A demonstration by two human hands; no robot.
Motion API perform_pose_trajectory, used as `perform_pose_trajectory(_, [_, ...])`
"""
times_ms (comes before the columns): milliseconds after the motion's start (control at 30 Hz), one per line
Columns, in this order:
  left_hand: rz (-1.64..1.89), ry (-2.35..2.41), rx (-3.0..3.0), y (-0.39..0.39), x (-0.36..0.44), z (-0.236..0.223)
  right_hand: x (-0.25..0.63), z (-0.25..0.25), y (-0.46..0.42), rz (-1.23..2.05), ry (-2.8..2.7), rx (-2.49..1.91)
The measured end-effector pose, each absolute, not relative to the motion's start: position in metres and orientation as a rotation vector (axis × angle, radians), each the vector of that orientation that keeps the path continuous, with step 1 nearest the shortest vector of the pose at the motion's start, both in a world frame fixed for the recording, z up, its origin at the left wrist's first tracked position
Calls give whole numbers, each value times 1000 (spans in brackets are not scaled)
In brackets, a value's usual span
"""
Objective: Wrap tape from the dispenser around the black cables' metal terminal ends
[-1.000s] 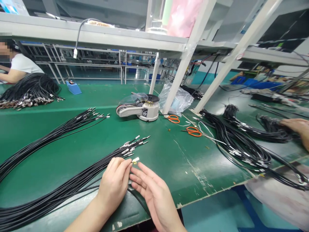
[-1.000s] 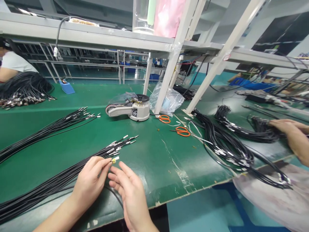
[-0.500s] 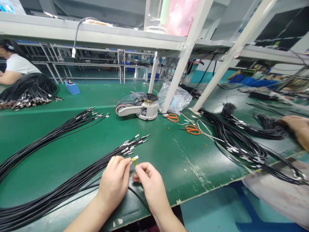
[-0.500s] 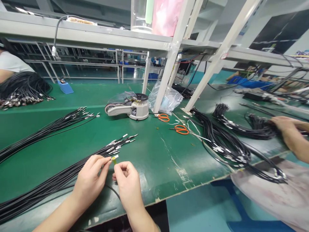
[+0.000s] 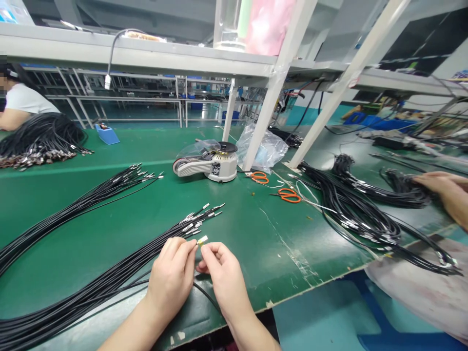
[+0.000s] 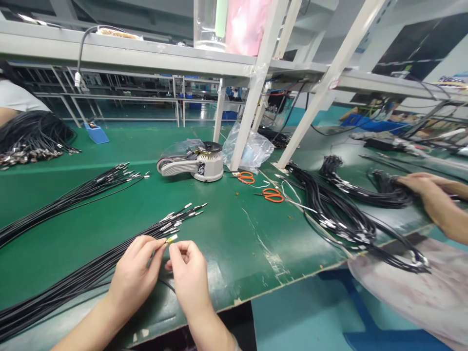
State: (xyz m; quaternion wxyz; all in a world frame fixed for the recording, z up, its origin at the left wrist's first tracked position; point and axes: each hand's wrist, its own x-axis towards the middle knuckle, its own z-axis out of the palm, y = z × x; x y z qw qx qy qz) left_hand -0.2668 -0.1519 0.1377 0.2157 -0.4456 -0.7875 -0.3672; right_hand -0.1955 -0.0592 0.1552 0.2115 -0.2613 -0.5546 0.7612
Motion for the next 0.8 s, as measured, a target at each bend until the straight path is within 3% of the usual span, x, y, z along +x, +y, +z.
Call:
perform_pose_trajectory(400, [-1542,-2596,-1059,-154,-264,151,-193,149,-59,1960,-1634,-718])
perform_pose_trajectory(800, [-2195,-2705,-680,-151,-266,153,-193,150,-61,1976,-1661,-688])
